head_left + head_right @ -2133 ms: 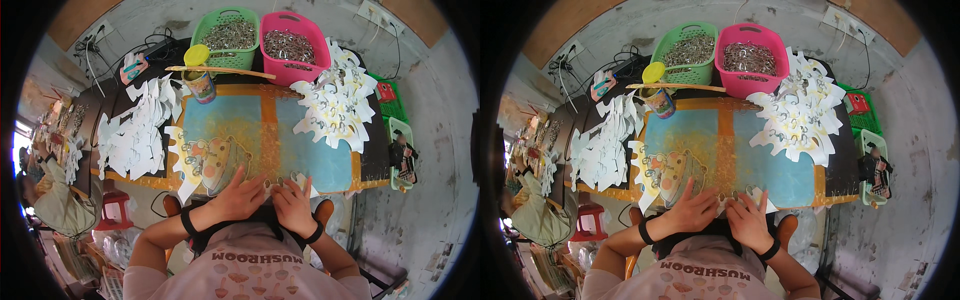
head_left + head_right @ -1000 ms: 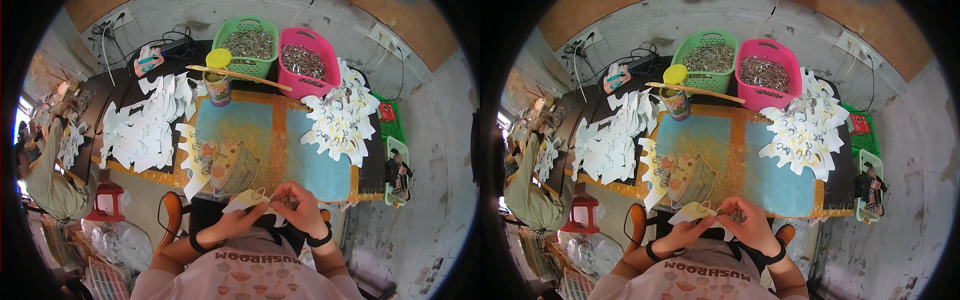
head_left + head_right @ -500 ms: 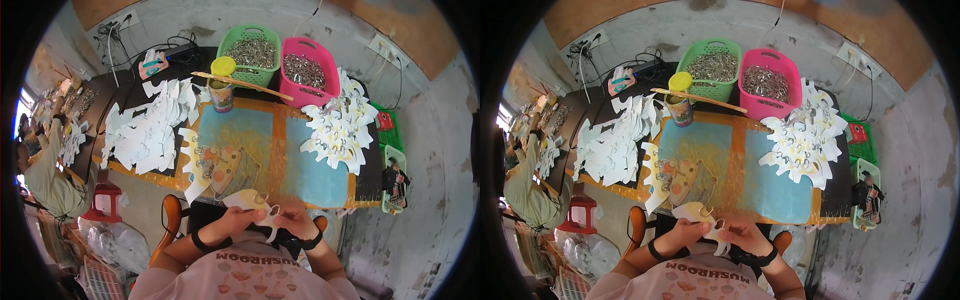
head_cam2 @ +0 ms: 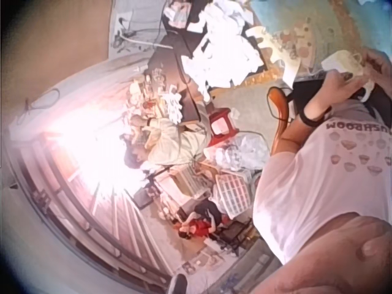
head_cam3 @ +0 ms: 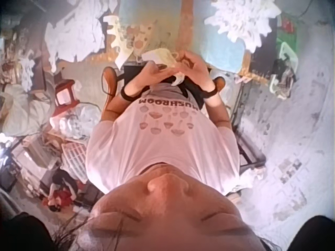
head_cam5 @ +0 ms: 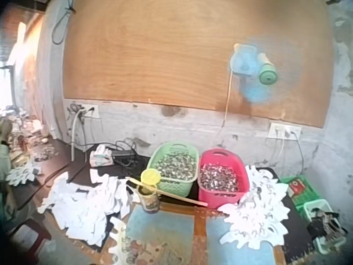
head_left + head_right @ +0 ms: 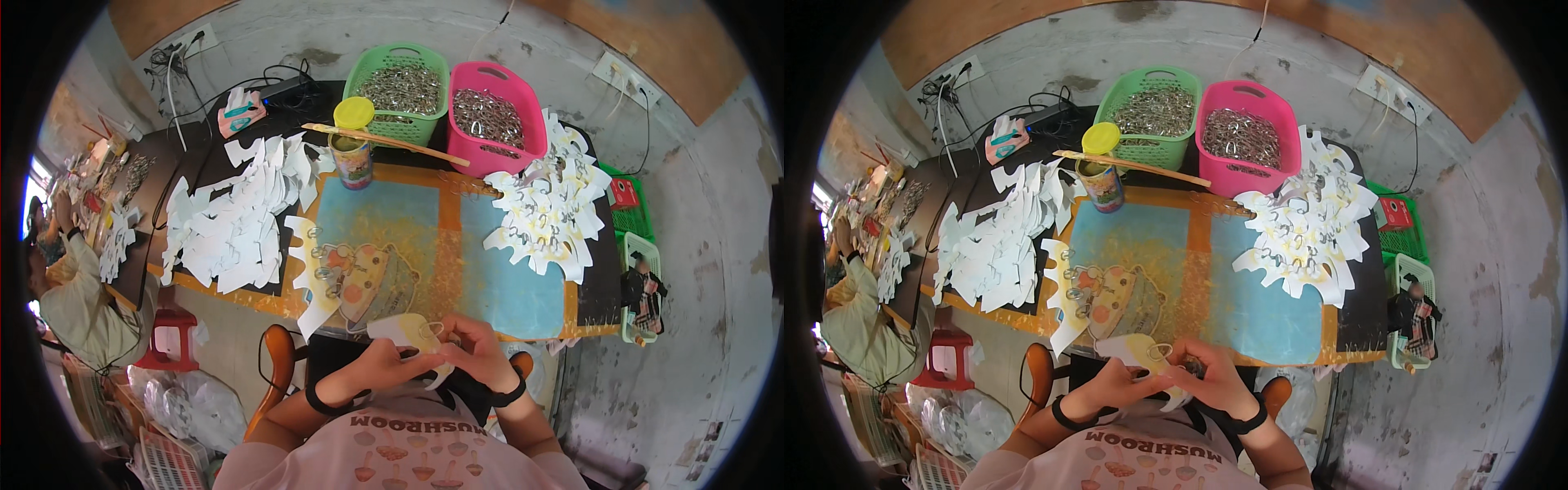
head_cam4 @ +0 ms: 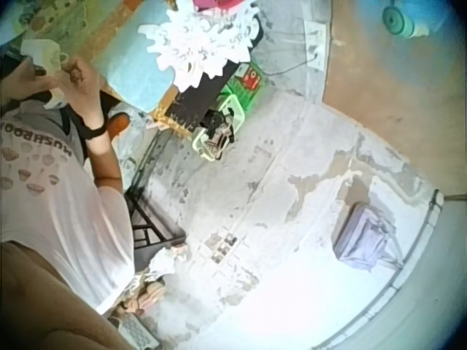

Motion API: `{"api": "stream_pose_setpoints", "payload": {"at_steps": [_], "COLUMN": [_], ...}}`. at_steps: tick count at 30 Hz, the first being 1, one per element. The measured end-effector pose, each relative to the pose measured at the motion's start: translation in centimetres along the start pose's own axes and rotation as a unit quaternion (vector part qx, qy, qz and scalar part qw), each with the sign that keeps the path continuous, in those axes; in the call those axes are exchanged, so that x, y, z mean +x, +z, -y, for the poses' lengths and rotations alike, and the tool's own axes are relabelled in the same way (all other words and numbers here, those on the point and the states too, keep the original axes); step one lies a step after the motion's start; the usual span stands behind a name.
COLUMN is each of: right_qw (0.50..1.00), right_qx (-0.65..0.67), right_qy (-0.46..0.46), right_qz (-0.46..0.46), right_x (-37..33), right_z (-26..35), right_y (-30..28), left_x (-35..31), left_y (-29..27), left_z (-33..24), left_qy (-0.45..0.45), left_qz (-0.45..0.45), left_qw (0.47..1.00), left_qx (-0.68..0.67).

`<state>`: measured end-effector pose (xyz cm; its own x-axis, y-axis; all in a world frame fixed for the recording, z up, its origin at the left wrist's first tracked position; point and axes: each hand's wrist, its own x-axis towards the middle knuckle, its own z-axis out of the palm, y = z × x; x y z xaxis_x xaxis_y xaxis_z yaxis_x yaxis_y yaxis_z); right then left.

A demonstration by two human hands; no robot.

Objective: Peeling and preparing adhesive backing from shoe material components at a workstation.

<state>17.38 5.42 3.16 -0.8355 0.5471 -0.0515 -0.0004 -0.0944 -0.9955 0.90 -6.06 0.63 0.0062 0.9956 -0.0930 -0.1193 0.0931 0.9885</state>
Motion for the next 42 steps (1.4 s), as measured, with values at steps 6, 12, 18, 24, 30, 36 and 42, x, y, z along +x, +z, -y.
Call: {"api": "stream_pose_setpoints", "payload": {"at_steps": [6,12,18,24,30,36,42], "right_qw": [0.982,0.962,0.827,0.612,0.540,0.576,0.604], "right_qx": [0.142,0.200,0.430,0.665,0.729,0.709,0.696], "right_qy": [0.124,-0.125,-0.361,-0.420,-0.409,-0.397,-0.381], "right_qz": [0.014,-0.141,0.012,-0.080,-0.099,-0.090,-0.067], "right_x": [0.2,0.7,0.0,-3.8,-3.7,-3.4,-2.3], "right_z": [0.8,1.8,14.8,20.3,20.0,19.7,19.3], "right_y": [0.3,-2.4,2.3,1.5,0.4,1.5,2.2], "left_x": [-0.1,0.5,1.6,2.5,2.8,2.2,2.4], "left_y": [-0.8,0.0,-2.3,-4.6,-4.7,-5.6,-4.7], "left_z": [-0.1,1.4,3.9,12.0,12.4,13.3,13.4], "left_qy": [0.061,-0.024,-0.077,0.003,-0.015,0.017,0.039], "left_qz": [0.072,-0.088,-0.198,-0.241,-0.194,-0.175,-0.212], "left_qw": [0.985,0.985,0.975,0.970,0.977,0.975,0.954], "left_qx": [0.146,-0.148,-0.059,0.024,-0.090,-0.135,-0.208]}}
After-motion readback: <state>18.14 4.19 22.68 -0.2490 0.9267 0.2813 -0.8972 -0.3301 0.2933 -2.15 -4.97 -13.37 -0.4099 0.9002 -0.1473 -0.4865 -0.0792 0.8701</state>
